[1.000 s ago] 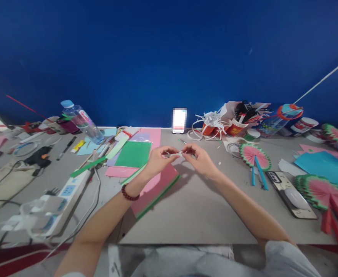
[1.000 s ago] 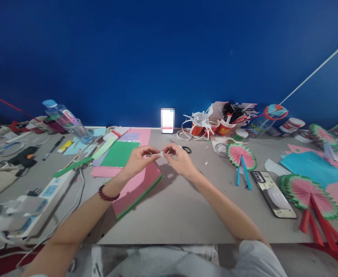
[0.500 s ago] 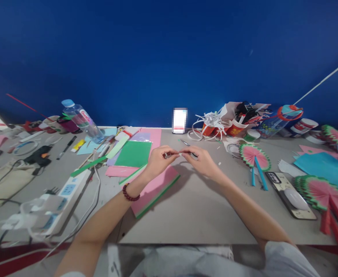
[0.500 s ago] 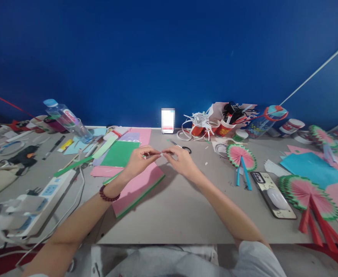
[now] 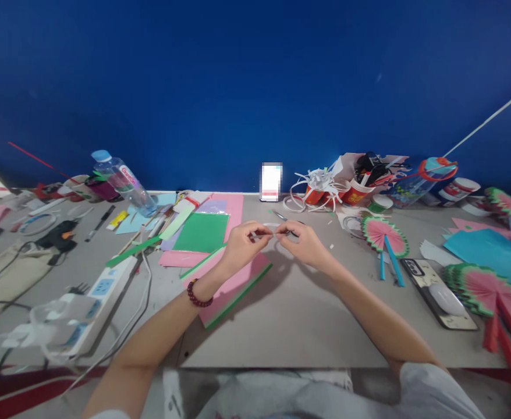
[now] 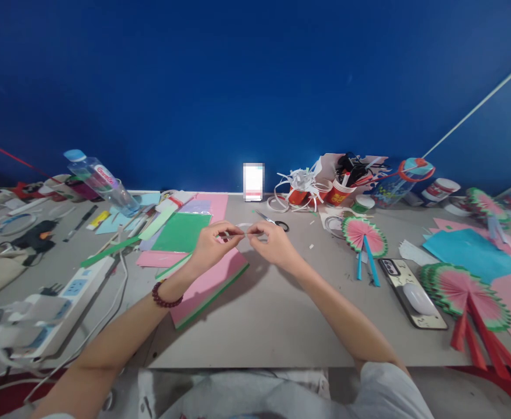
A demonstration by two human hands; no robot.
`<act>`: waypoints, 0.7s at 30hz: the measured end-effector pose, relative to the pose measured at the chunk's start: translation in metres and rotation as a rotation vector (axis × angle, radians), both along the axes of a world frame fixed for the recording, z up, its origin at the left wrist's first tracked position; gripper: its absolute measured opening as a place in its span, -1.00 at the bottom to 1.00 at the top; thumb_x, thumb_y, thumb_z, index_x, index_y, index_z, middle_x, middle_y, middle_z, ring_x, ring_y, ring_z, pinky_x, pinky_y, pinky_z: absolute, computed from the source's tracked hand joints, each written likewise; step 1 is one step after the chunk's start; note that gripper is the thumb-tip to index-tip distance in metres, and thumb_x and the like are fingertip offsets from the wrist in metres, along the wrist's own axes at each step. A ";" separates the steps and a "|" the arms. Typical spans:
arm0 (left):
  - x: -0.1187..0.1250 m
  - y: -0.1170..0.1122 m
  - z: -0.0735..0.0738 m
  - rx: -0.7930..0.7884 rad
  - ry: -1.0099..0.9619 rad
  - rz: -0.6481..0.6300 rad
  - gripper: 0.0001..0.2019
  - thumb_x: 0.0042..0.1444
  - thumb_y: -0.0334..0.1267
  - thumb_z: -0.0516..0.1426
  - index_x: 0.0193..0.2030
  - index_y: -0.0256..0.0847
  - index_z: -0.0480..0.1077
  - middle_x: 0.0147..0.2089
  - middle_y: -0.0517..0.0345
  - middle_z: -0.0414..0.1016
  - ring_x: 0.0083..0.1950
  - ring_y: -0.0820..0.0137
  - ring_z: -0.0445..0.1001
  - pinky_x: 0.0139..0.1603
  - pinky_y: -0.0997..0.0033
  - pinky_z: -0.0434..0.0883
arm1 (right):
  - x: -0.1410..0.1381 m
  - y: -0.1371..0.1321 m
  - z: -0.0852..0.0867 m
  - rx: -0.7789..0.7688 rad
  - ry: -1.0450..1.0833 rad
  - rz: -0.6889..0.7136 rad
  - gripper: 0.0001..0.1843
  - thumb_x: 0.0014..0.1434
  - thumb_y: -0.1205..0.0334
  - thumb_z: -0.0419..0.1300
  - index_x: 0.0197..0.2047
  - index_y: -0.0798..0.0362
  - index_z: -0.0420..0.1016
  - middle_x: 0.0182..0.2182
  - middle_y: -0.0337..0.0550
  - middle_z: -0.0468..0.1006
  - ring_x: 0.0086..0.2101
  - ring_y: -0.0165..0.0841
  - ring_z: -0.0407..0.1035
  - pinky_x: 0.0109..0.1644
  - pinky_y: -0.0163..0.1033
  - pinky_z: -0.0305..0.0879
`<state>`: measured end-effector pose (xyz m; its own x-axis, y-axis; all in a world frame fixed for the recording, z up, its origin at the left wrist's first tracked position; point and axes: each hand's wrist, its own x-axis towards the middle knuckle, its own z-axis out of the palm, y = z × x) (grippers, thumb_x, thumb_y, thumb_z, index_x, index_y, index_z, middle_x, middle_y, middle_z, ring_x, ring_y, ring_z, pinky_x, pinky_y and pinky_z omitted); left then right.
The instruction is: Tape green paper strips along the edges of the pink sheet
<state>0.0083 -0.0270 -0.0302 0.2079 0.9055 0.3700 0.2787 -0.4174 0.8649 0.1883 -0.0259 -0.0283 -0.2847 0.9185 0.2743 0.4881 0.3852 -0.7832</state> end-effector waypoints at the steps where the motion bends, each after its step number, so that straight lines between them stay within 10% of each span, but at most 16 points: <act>1: 0.000 0.000 0.000 -0.004 0.002 0.003 -0.93 0.03 -0.27 0.20 -0.41 -0.17 0.51 -0.36 0.13 0.53 -0.32 0.39 0.45 -0.34 0.45 0.33 | 0.000 0.000 0.000 0.002 0.001 -0.004 -0.87 0.09 0.30 0.09 -0.38 0.03 0.48 -0.37 -0.17 0.55 -0.30 -0.30 0.40 -0.20 -0.22 0.27; 14: 0.006 -0.004 -0.004 -0.059 -0.034 0.056 -0.91 0.00 -0.24 0.22 -0.44 -0.18 0.49 -0.39 0.15 0.54 -0.37 0.40 0.43 -0.38 0.45 0.32 | -0.006 -0.003 0.002 0.152 -0.042 0.007 -0.87 0.10 0.34 0.07 -0.43 0.02 0.42 -0.44 -0.15 0.51 -0.35 -0.28 0.38 -0.22 -0.20 0.25; 21: 0.005 0.000 -0.014 -0.118 -0.068 0.083 -0.91 -0.02 -0.23 0.23 -0.43 -0.19 0.51 -0.38 0.15 0.55 -0.38 0.41 0.43 -0.35 0.43 0.34 | -0.008 -0.002 -0.010 0.328 -0.144 -0.010 -0.86 0.12 0.37 0.05 -0.38 -0.03 0.40 -0.43 -0.18 0.51 -0.31 -0.25 0.38 0.18 0.01 0.05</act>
